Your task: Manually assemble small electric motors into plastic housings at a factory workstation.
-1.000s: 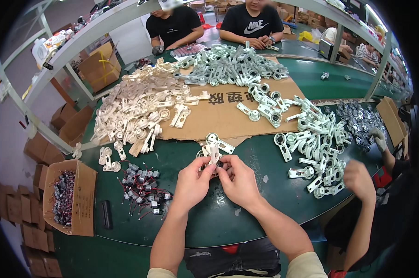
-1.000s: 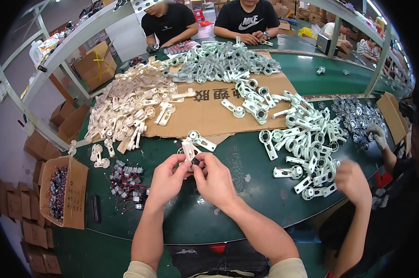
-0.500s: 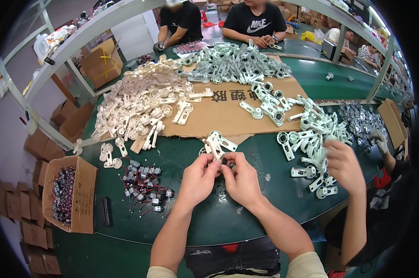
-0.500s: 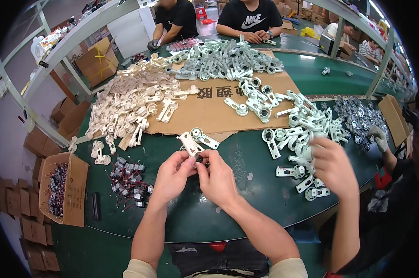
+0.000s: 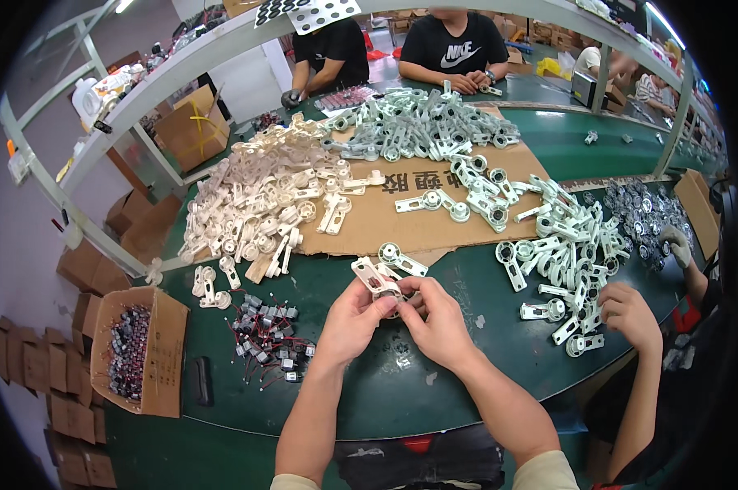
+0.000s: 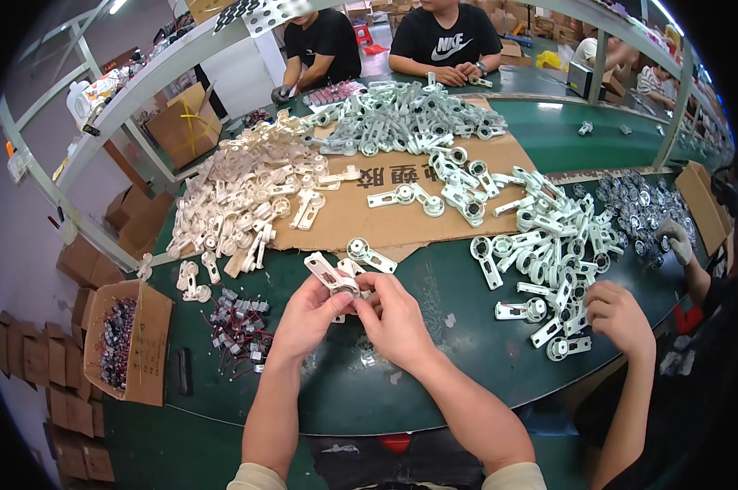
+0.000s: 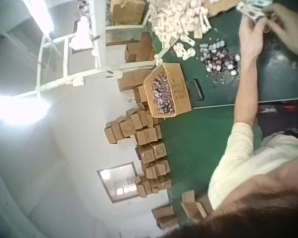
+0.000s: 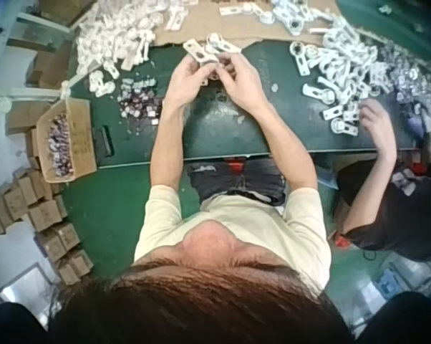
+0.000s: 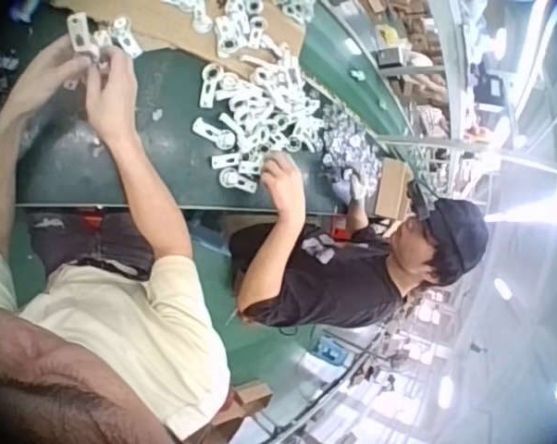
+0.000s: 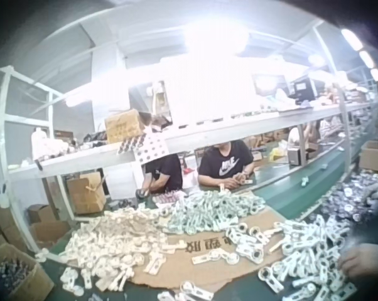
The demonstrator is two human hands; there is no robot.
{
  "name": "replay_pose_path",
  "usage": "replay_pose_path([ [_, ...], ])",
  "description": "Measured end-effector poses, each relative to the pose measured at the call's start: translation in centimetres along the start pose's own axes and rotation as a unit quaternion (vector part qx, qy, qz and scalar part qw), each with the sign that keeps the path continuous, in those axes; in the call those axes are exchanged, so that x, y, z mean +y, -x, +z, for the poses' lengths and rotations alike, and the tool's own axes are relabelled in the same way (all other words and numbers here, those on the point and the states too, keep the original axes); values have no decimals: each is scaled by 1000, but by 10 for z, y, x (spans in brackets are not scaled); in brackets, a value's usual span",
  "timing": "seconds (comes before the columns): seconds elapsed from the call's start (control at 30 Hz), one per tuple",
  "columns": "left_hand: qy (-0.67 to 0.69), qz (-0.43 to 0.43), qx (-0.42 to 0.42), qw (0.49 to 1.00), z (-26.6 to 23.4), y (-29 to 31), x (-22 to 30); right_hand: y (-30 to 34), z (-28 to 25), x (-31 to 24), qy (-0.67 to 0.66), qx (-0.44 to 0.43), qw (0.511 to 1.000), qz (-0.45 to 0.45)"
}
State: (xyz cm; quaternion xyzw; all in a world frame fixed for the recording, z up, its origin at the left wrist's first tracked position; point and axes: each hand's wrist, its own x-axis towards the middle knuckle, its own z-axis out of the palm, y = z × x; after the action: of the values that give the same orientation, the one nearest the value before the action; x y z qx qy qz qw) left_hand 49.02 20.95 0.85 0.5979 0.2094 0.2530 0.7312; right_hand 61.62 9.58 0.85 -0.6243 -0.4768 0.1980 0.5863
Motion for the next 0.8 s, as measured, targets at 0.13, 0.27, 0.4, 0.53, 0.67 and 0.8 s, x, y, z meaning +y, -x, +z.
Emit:
replay_pose_path([
  [0.13, 15, -22, 0, 1000, 7, 3, 10, 1, 0, 4, -1, 12, 1000, -10],
  [0.27, -20, -23, -1, 1000, 7, 3, 13, -1, -1, 5, -30, -5, 1000, 6],
  [0.4, -42, -7, -2, 999, 5, 2, 6, 0, -1, 5, -52, -14, 998, 31],
  [0.53, -29, -4, -13, 999, 6, 1, 6, -1, 0, 8, -63, -13, 997, 41],
  [0.67, 6, -34, -20, 999, 4, 0, 5, -2, 0, 12, -90, -10, 995, 33],
  [0.8, 16, -12, -24, 1000, 9, 4, 11, -2, 0, 13, -107, -7, 994, 31],
])
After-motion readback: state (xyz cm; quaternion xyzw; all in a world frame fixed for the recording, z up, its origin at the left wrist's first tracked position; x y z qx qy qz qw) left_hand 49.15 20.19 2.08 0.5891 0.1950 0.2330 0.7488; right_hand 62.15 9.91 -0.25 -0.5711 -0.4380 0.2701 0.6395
